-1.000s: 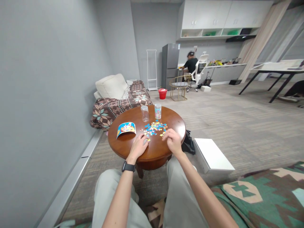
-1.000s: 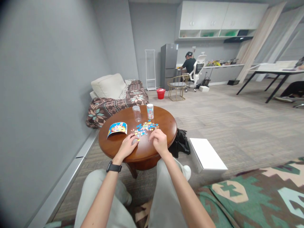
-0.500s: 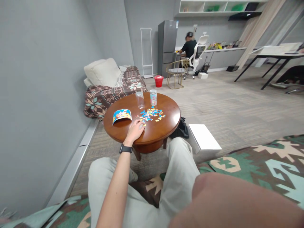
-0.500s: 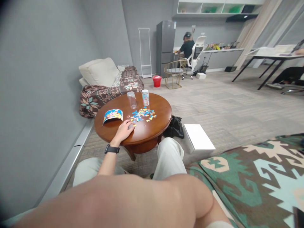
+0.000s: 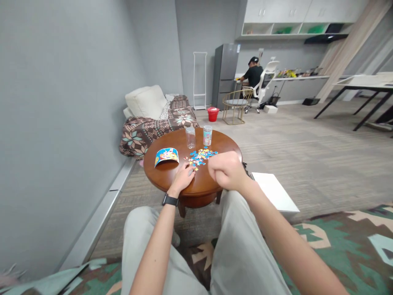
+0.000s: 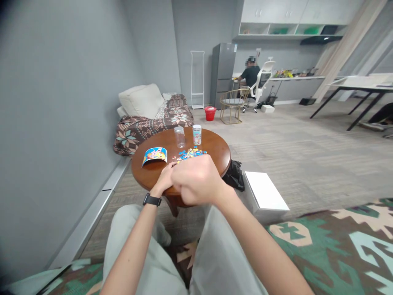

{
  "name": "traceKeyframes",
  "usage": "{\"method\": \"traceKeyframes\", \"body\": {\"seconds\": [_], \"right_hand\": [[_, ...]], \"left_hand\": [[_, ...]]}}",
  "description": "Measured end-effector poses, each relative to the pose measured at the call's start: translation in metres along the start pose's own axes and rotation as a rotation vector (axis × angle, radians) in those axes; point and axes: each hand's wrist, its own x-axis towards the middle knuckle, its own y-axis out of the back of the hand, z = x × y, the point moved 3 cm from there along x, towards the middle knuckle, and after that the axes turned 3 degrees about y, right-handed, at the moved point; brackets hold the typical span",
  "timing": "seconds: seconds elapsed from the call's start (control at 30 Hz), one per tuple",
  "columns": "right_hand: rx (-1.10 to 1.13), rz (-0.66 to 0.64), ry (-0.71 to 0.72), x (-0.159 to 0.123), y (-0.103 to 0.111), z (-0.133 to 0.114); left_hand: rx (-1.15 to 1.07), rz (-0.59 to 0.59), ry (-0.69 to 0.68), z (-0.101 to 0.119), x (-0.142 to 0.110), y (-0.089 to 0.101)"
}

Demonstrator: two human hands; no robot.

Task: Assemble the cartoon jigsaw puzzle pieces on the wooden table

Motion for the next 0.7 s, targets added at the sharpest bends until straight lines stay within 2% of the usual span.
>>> {"method": "traceKeyframes", "body": {"seconds": [0.07, 0.13, 0.17, 0.23, 0.37, 0.53, 0.7], "right_hand": [[-0.106, -0.105, -0.258, 0.005, -0.025, 0.064], [-0.209, -0.135, -0.641, -0.015, -0.049, 0.125], [-0.257, -0.094, -0.736, -0.029, -0.059, 0.147], [-0.347, 0.038, -0.821, -0.058, -0.072, 0.175], [-0.38, 0.127, -0.86, -0.094, -0.083, 0.198], [-0.278, 0.191, -0.91, -0.104, -0.083, 0.21], [-0.299, 0.096, -0.909, -0.104, -0.086, 0.21]], "left_hand": [[0.031, -0.031, -0.007, 0.0, 0.0, -0.002], [0.065, -0.071, -0.013, 0.0, 0.0, -0.003], [0.073, -0.079, -0.013, -0.001, 0.0, -0.004], [0.072, -0.082, -0.015, -0.001, 0.0, -0.004], [0.061, -0.087, -0.02, -0.001, -0.002, -0.003], [0.049, -0.086, -0.012, 0.0, -0.004, -0.002], [0.06, -0.077, -0.038, -0.001, -0.004, -0.003]]}}
